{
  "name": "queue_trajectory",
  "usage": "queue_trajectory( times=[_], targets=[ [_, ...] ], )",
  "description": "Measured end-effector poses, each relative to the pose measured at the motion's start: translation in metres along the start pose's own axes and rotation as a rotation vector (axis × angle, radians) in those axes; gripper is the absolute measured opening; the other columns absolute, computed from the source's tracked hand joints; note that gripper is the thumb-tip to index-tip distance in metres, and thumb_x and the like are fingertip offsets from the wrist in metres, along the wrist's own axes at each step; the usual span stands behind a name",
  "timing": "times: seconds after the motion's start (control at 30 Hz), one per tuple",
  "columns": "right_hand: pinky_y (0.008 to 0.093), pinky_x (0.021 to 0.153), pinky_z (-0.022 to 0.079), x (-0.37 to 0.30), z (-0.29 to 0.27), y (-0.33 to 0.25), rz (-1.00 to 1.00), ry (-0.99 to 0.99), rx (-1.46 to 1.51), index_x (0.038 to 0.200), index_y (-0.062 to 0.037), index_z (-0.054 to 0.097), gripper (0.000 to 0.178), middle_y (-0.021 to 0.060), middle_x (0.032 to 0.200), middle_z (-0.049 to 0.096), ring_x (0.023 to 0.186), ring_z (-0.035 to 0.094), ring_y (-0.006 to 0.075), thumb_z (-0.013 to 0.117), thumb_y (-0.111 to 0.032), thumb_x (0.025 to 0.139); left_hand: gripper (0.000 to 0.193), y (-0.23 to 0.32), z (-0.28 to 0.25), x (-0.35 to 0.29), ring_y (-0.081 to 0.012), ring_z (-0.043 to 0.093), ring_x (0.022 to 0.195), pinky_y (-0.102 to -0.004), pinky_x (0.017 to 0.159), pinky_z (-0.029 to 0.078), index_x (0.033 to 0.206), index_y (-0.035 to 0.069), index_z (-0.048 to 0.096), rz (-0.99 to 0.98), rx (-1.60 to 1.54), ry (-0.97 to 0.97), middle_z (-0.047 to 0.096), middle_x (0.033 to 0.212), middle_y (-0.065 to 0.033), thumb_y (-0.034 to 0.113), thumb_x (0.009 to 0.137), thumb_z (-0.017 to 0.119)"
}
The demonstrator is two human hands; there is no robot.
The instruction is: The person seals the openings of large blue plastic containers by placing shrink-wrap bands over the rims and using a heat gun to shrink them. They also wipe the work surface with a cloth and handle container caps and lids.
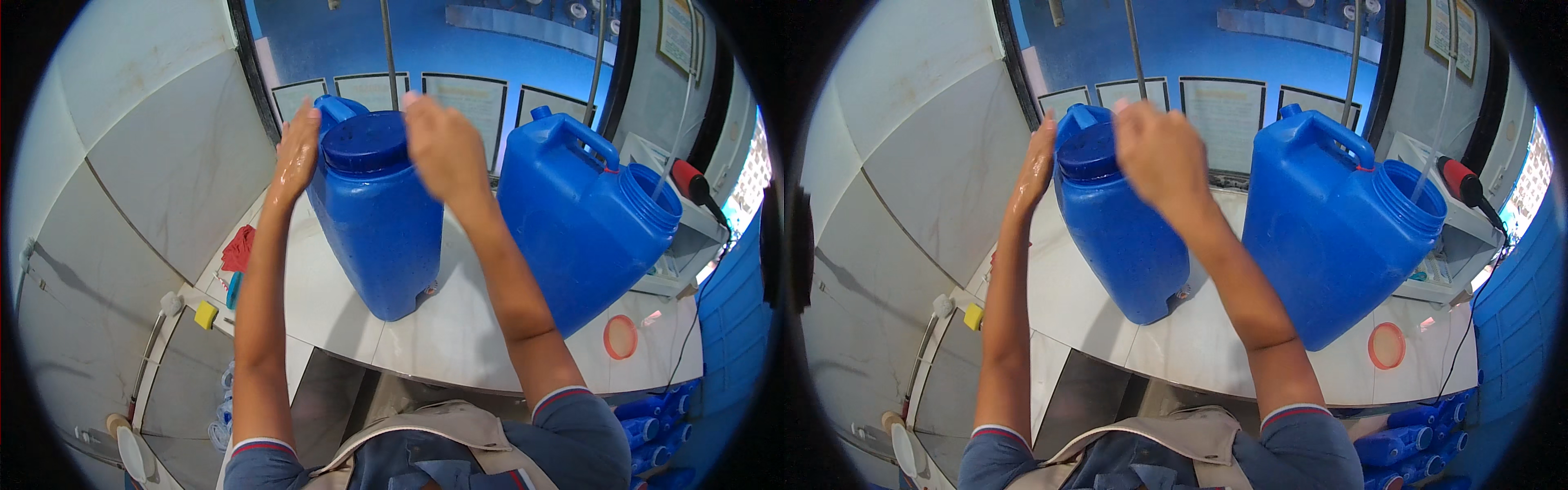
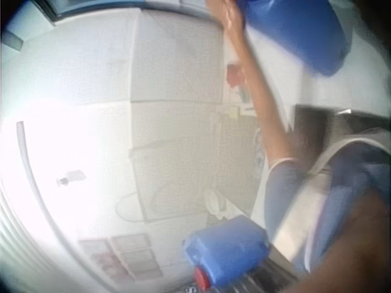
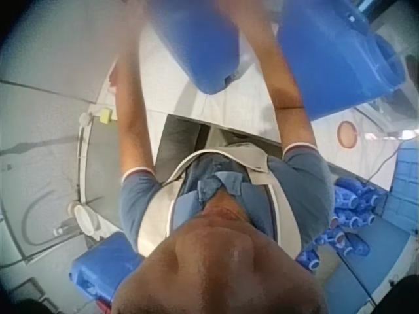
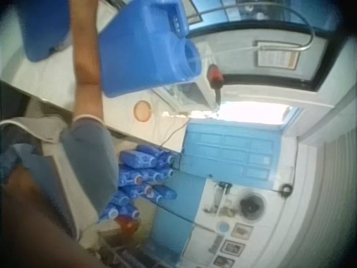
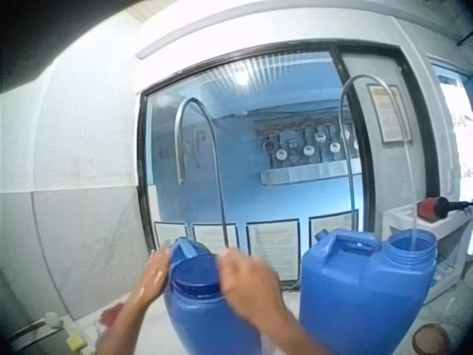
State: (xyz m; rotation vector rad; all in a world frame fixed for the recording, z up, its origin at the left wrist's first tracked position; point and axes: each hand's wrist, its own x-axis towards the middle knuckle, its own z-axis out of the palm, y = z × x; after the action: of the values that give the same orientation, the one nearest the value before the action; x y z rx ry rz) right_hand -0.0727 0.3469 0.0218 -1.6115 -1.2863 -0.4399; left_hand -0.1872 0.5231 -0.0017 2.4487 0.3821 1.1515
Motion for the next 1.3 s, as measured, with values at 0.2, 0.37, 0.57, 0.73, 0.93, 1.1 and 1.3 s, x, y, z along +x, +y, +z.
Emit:
queue_trajectory(
  times=[0.2,0.37,0.57,0.73,0.93,1.1,1.3],
  targets=[
    [0.0393,0.083,0.042,0.034,0.014,0.032,0.161,-0.221,0.211,0.095,0.0013,0.064,0.057,0.0247,0.1,0.062,0.095,0.057,0.035,0.029,-0.044,0.094,0.086,0.0,0.033,-0.005,-0.0333,0.004,0.14,-0.046,0.11,0.001,0.144,-0.002,0.006,-0.346,-0.136,0.067,0.008,0.15,-0.0211,0.064,0.09,0.019],
    [0.0404,0.082,0.044,0.026,-0.017,0.018,0.251,-0.08,0.054,0.093,0.0014,0.065,0.059,0.0231,0.096,0.064,0.084,0.061,0.0327,0.029,-0.046,0.093,0.084,-0.028,0.015,-0.008,-0.0365,0.002,0.139,-0.0471,0.11,0.003,0.144,0.001,0.008,-0.348,-0.059,0.007,0.007,0.15,-0.0223,0.064,0.09,0.019],
    [0.035,0.085,0.044,0.009,0.014,0.005,0.249,-0.073,0.042,0.097,0.0032,0.064,0.056,0.0227,0.099,0.063,0.094,0.061,0.0286,0.033,-0.043,0.093,0.083,0.002,0.014,-0.006,-0.0308,-0.003,0.14,-0.045,0.111,0.001,0.145,0.002,0.006,-0.471,-0.334,0.021,0.004,0.15,-0.0215,0.061,0.09,0.026],
    [0.0383,0.083,0.045,0.037,-0.009,0.045,0.343,-0.159,0.209,0.097,0.0047,0.062,0.048,0.0231,0.104,0.061,0.099,0.058,0.0327,0.035,-0.035,0.092,0.075,0.051,0.006,-0.002,-0.046,0.008,0.136,-0.0596,0.107,0.008,0.143,-0.001,0.009,-0.386,-0.05,0.038,0.013,0.146,-0.0295,0.054,0.093,0.016],
    [0.04,0.088,0.043,0.017,0.035,0.014,0.003,-0.17,-0.223,0.098,0.0028,0.063,0.042,0.0224,0.106,0.061,0.101,0.056,0.0361,0.035,-0.028,0.09,0.069,-0.015,0.011,-0.013,-0.0403,0.015,0.137,-0.0534,0.109,0.0,0.143,0.0,0.016,-0.195,-0.3,0.072,0.024,0.145,-0.0244,0.047,0.093,0.025],
    [0.0305,0.091,0.039,0.052,-0.013,0.046,0.419,-0.228,0.11,0.109,0.0026,0.062,0.046,0.0229,0.108,0.06,0.104,0.056,0.028,0.036,-0.029,0.087,0.073,0.062,0.002,-0.012,-0.0426,0.018,0.135,-0.0562,0.107,0.012,0.139,-0.008,0.019,-0.423,-0.201,0.048,0.027,0.14,-0.0325,0.049,0.094,0.025],
    [0.0337,0.092,0.04,0.032,0.028,0.021,0.224,-0.273,0.12,0.104,0.0025,0.063,0.039,0.0223,0.111,0.06,0.103,0.056,0.0296,0.042,-0.022,0.083,0.072,0.014,0.012,-0.023,-0.0421,0.015,0.136,-0.0569,0.108,0.008,0.139,-0.007,0.021,-0.242,-0.198,0.095,0.024,0.141,-0.032,0.05,0.094,0.024]
  ],
)
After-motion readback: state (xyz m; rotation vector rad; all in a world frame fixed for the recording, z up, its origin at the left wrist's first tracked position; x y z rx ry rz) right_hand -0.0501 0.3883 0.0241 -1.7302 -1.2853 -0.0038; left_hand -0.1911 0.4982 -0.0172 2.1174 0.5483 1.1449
